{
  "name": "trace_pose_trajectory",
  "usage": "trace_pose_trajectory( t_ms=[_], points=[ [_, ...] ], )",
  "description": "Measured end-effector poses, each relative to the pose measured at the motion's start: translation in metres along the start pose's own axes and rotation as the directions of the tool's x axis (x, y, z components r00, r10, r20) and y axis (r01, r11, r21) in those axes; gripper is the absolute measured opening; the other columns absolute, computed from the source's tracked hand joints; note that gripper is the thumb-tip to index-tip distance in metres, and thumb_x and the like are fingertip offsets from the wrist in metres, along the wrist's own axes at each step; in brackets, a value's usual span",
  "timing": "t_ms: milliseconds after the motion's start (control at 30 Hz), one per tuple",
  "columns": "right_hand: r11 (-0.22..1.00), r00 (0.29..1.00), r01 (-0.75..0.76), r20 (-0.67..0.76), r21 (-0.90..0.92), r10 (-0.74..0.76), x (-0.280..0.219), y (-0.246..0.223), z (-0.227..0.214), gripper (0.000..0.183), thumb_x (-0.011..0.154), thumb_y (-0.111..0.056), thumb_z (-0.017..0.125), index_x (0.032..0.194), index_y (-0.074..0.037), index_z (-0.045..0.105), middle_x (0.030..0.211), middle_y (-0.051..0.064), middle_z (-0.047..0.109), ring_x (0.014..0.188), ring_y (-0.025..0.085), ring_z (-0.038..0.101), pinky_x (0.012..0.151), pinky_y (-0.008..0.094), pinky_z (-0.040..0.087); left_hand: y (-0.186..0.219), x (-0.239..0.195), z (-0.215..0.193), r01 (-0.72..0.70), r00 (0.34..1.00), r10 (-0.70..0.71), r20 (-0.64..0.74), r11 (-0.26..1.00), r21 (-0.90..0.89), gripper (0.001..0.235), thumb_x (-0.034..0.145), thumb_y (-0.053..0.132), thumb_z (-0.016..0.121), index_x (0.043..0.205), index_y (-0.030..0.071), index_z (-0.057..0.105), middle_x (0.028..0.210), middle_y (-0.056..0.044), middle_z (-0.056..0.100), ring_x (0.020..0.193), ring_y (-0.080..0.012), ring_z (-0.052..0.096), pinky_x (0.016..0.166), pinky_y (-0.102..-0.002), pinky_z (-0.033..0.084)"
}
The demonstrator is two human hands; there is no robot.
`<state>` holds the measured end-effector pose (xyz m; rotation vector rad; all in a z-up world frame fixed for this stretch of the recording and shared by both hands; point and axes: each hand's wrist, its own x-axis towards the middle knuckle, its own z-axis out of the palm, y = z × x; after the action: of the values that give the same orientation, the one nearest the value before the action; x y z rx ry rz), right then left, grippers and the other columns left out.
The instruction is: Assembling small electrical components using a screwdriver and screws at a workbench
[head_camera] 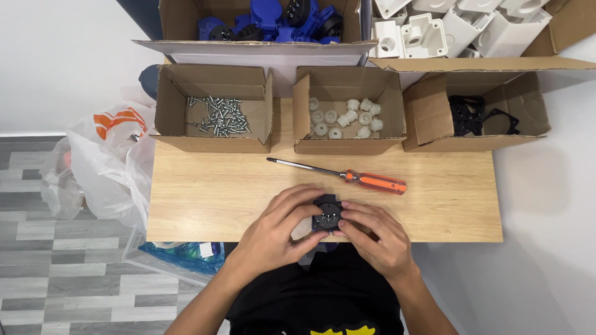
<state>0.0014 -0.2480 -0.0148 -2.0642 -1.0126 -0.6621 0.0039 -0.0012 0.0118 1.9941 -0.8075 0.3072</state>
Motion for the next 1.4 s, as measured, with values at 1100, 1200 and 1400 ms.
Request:
trace_pose_trajectory(
  t_ms=[1100,1200,1400],
  points=[
    [0.996,0.984,0.070,0.165,-0.055,-0.060,0.007,0.001,-0.014,0.003,0.102,-0.012,0.079,0.101,-0.009,0.077,0.116,0.013,0.071,0.115,0.036,0.076,0.096,0.041,0.064,-0.010,-0.006,-0.015,0.005,0.984,0.014,0.178,0.994,-0.108,0.010,0.109,0.014,0.068,0.105,0.008,0.075,0.150,-0.019,0.065,0.137,-0.0392,0.068,0.115,-0.049,0.058],
    [0.995,0.982,0.055,0.186,-0.079,-0.040,0.003,0.001,-0.014,0.007,0.103,-0.019,0.078,0.104,-0.012,0.076,0.119,0.012,0.070,0.115,0.037,0.074,0.092,0.044,0.062,0.000,-0.002,-0.015,0.034,0.991,-0.021,0.131,0.994,-0.100,0.023,0.100,0.027,0.080,0.103,0.004,0.078,0.144,-0.018,0.070,0.127,-0.0337,0.075,0.110,-0.046,0.062],
    [0.966,0.964,-0.227,0.165,0.120,0.206,0.010,-0.008,-0.018,0.008,0.100,-0.013,0.076,0.101,-0.007,0.082,0.124,0.017,0.072,0.112,0.028,0.077,0.100,0.036,0.064,0.001,-0.006,-0.005,0.077,0.997,-0.074,0.028,0.988,-0.135,0.014,0.098,0.010,0.083,0.096,0.005,0.070,0.141,-0.018,0.068,0.115,-0.0291,0.079,0.104,-0.036,0.064]
  ],
)
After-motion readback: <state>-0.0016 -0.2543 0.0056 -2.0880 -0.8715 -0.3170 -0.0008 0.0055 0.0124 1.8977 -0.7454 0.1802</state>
